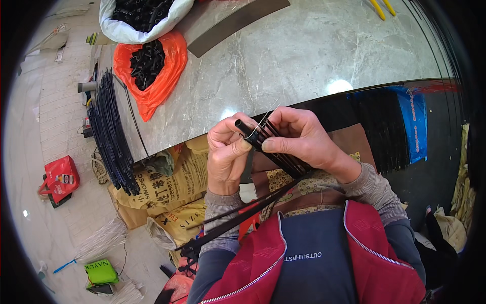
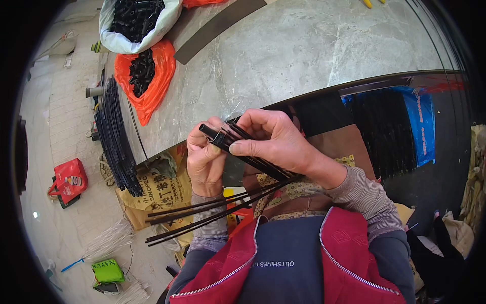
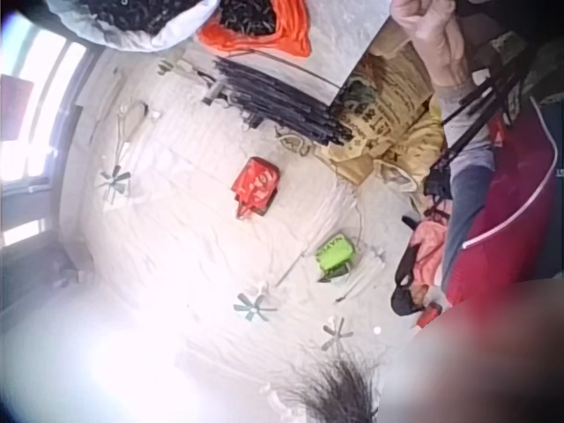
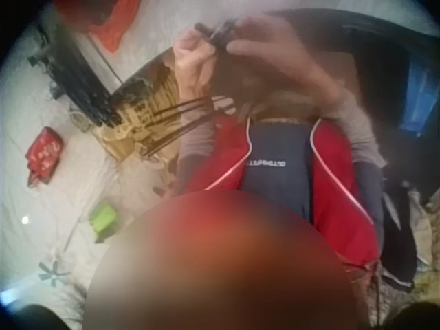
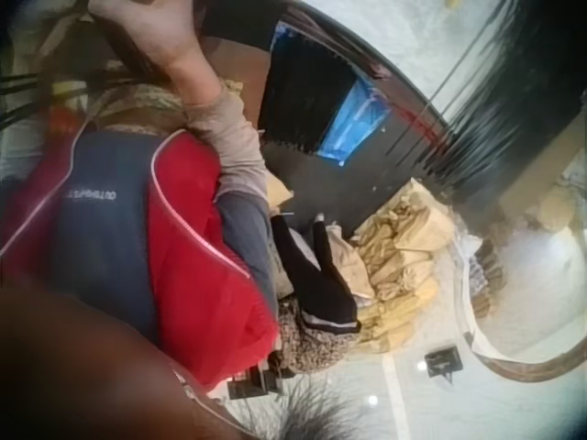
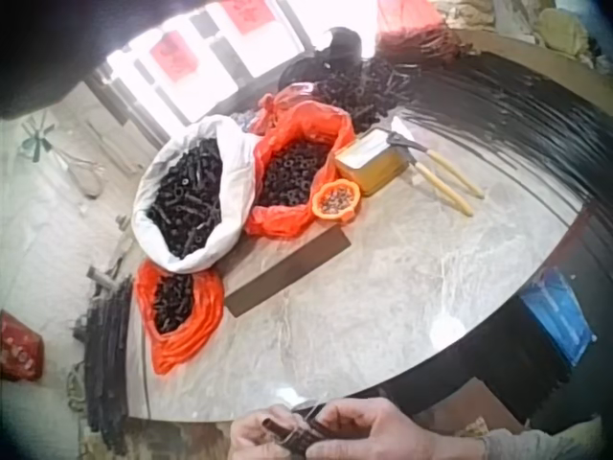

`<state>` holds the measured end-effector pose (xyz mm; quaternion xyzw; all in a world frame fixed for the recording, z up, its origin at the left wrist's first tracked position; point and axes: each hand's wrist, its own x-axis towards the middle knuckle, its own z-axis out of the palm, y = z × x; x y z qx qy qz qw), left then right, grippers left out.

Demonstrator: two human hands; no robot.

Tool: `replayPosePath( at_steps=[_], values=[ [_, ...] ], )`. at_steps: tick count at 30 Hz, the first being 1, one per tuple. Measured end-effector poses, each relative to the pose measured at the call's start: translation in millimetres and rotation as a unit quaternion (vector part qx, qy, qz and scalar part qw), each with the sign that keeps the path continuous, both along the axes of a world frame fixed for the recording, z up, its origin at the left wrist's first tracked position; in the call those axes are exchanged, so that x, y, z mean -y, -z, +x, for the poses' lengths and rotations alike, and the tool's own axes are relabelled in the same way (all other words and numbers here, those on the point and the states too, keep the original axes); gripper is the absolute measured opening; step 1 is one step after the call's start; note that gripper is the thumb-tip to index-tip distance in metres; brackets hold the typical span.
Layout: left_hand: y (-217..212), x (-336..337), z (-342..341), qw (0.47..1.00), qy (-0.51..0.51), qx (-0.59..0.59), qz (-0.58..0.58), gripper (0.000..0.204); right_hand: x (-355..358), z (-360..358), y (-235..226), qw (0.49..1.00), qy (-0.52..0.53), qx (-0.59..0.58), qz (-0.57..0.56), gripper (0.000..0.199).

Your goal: Assembling industrial brushes by inserting bundles of bristles into a central plastic hub.

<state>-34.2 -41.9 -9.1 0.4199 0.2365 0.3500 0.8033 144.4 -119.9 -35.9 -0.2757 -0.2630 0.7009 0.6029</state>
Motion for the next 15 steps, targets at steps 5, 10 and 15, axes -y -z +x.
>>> replayPosePath(
  at_steps=[5, 10, 15],
  values=[
    [1, -2, 1, 0.999, -0.019, -0.015, -0.031, 0.021, -1, -3, 2, 0.999, 0.014, -0.026, -0.016, 0.014],
    [9, -2, 0, 0.999, -0.02, 0.024, -0.023, 0.022, 3, -7, 11, 0.999, 0.02, -0.041, -0.014, 0.012],
    [8, 1, 0, 0.999, -0.034, 0.034, -0.019, 0.023, 5, -9, 4, 0.999, 0.02, -0.026, -0.008, 0.011]
  ],
)
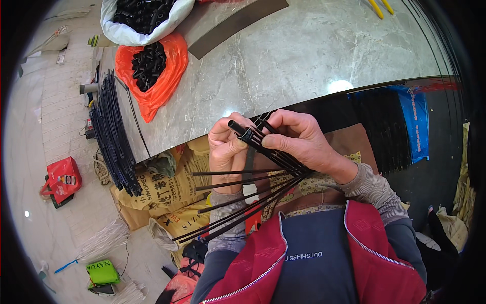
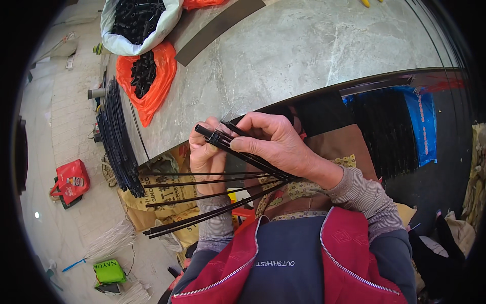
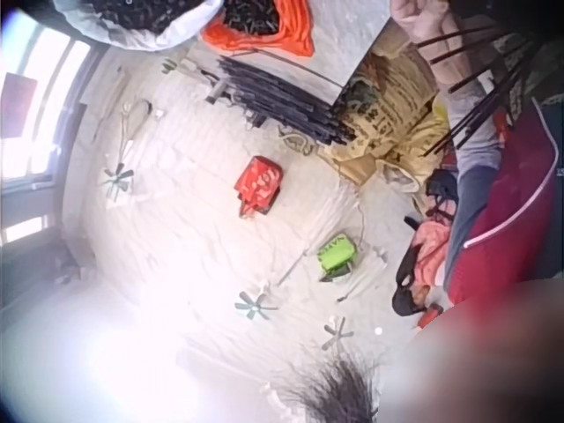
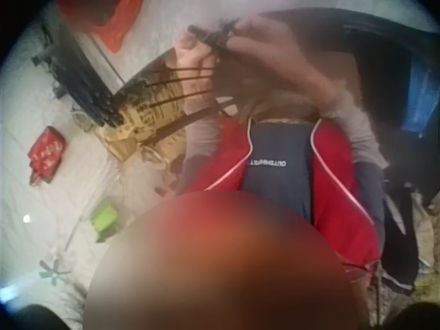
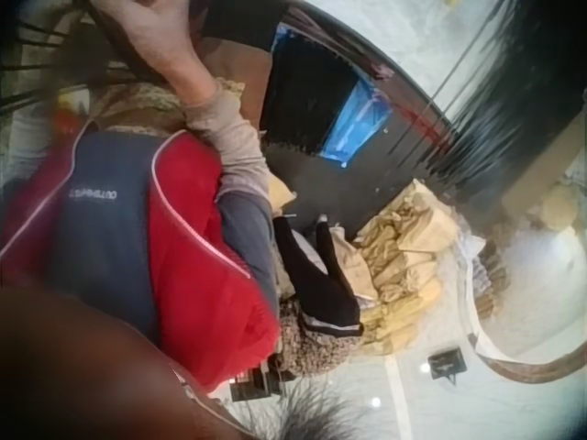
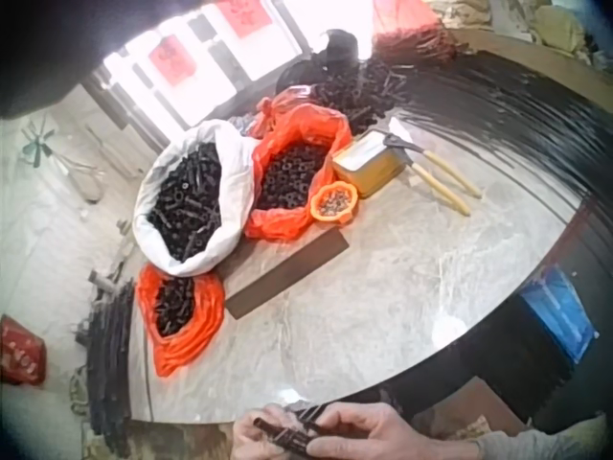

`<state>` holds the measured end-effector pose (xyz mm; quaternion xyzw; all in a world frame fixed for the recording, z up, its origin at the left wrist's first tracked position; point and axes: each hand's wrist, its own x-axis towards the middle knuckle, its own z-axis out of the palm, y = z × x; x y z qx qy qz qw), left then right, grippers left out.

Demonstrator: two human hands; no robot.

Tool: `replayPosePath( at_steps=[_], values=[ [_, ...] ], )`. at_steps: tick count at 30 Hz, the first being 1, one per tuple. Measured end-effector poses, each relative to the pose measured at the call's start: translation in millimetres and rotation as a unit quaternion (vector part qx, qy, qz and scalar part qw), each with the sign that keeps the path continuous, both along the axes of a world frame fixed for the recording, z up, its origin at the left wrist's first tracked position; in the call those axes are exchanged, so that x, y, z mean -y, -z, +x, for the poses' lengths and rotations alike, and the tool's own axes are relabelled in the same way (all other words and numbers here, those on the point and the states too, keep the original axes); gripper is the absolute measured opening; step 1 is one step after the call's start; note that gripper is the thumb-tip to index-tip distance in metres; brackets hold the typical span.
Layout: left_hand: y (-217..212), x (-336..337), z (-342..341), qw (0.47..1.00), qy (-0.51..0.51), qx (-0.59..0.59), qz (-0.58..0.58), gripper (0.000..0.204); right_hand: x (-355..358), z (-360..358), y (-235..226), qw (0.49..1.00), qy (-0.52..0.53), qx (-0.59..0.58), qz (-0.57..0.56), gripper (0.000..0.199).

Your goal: Assembling industrial brushes by inserting bundles of bristles into a central plastic hub.

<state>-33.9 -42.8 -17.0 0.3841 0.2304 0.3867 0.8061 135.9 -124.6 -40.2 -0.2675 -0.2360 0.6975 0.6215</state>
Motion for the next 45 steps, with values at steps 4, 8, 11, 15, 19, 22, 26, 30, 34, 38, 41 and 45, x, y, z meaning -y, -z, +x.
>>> replayPosePath(
  at_steps=[4, 8, 11, 15, 19, 22, 26, 30, 34, 38, 41, 45],
  values=[
    [3, -2, -1, 1.0, 0.011, 0.018, 0.013, 0.023, 1, 1, -3, 1.0, 0.008, 0.009, 0.005, 0.011],
    [0, -4, 1, 0.999, 0.031, 0.02, 0.012, 0.018, 1, 6, -3, 1.0, -0.02, 0.003, 0.003, 0.011],
    [-4, -4, 8, 0.998, 0.05, 0.028, 0.011, 0.016, 2, 10, -1, 1.0, -0.028, 0.005, 0.008, 0.011],
    [-1, -8, 11, 0.997, 0.064, 0.038, 0.008, 0.016, 0, 15, -1, 0.999, -0.045, 0.008, 0.003, 0.012],
    [0, -8, 11, 0.998, 0.054, 0.018, 0.029, 0.016, 3, 18, -10, 0.999, -0.027, 0.039, 0.006, 0.012],
    [0, -7, 9, 0.999, 0.04, 0.006, 0.031, 0.017, 3, 18, -14, 0.999, -0.008, 0.045, 0.007, 0.013],
    [2, -8, 9, 0.999, 0.046, 0.01, 0.011, 0.019, 1, 19, -7, 0.998, -0.025, 0.061, 0.024, 0.012],
    [3, -10, 8, 0.998, 0.058, 0.016, 0.015, 0.019, 1, 18, -4, 0.996, -0.029, 0.072, 0.035, 0.012],
    [2, -8, 9, 0.998, 0.058, 0.018, 0.008, 0.018, 2, 19, -5, 0.997, -0.043, 0.05, 0.03, 0.014],
    [2, -6, 8, 0.998, 0.054, 0.016, 0.008, 0.018, 4, 18, -7, 0.997, -0.032, 0.058, 0.047, 0.016],
    [3, -7, 7, 0.998, 0.053, 0.017, 0.009, 0.018, 4, 15, -6, 0.995, -0.022, 0.076, 0.056, 0.016],
    [3, -9, 9, 0.998, 0.055, 0.017, 0.005, 0.019, 5, 15, -10, 0.995, -0.006, 0.092, 0.046, 0.015]
  ],
)
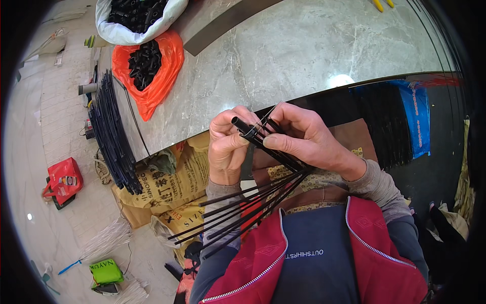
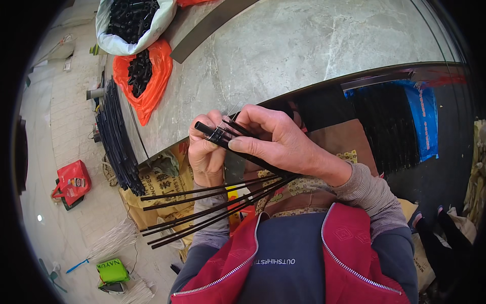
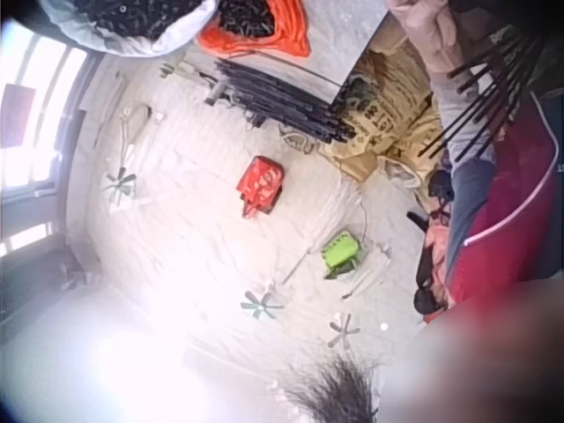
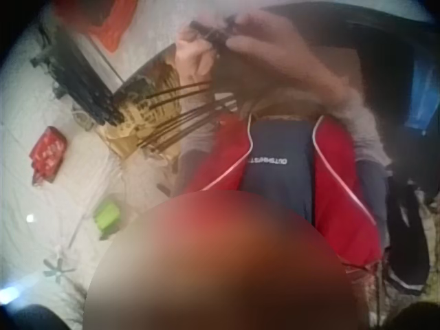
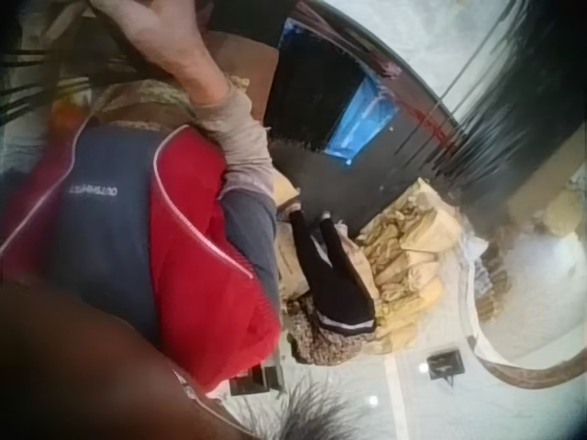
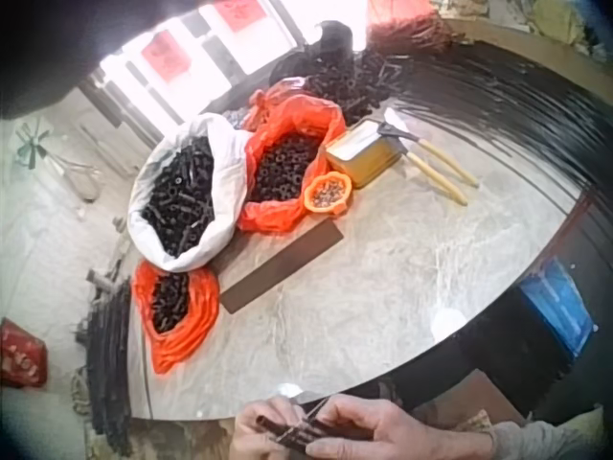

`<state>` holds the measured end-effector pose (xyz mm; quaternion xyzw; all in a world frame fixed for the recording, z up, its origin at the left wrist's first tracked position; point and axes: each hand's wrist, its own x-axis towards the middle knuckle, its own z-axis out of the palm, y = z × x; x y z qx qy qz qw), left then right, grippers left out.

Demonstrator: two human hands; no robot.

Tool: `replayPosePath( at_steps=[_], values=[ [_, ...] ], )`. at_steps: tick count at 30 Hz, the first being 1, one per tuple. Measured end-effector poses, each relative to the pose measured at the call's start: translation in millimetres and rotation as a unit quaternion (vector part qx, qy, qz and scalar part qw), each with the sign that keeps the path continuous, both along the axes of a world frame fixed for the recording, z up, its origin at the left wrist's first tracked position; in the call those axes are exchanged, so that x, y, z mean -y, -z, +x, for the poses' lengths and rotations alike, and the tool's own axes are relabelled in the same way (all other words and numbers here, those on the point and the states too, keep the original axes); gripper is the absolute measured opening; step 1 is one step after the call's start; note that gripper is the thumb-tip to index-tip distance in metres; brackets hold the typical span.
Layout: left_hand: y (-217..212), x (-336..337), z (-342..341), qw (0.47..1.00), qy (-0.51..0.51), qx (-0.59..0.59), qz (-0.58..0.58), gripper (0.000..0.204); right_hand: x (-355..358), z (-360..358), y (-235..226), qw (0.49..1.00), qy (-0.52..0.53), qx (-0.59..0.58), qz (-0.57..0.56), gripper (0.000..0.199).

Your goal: Assembling industrial brushes by inserting bundles of bristles into a central plastic hub.

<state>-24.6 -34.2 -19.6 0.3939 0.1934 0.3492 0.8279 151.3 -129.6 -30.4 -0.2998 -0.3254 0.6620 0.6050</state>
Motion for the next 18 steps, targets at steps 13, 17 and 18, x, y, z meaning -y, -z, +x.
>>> replayPosePath(
  at_steps=[13, 17, 18],
  values=[
    [3.7, -4.8, 2.3, 1.0, 0.0, 0.012, -0.009, 0.018, -4.6, -0.7, 1.8, 0.999, -0.007, -0.035, -0.035, 0.014],
    [5.4, -4.2, 1.9, 0.999, 0.017, 0.022, -0.019, 0.017, -4.8, 0.5, 4.5, 0.997, -0.029, -0.054, -0.046, 0.014],
    [4.8, -4.0, 2.1, 0.999, 0.017, 0.022, -0.02, 0.017, -4.6, 0.4, 4.5, 0.996, -0.034, -0.062, -0.047, 0.014]
  ],
)
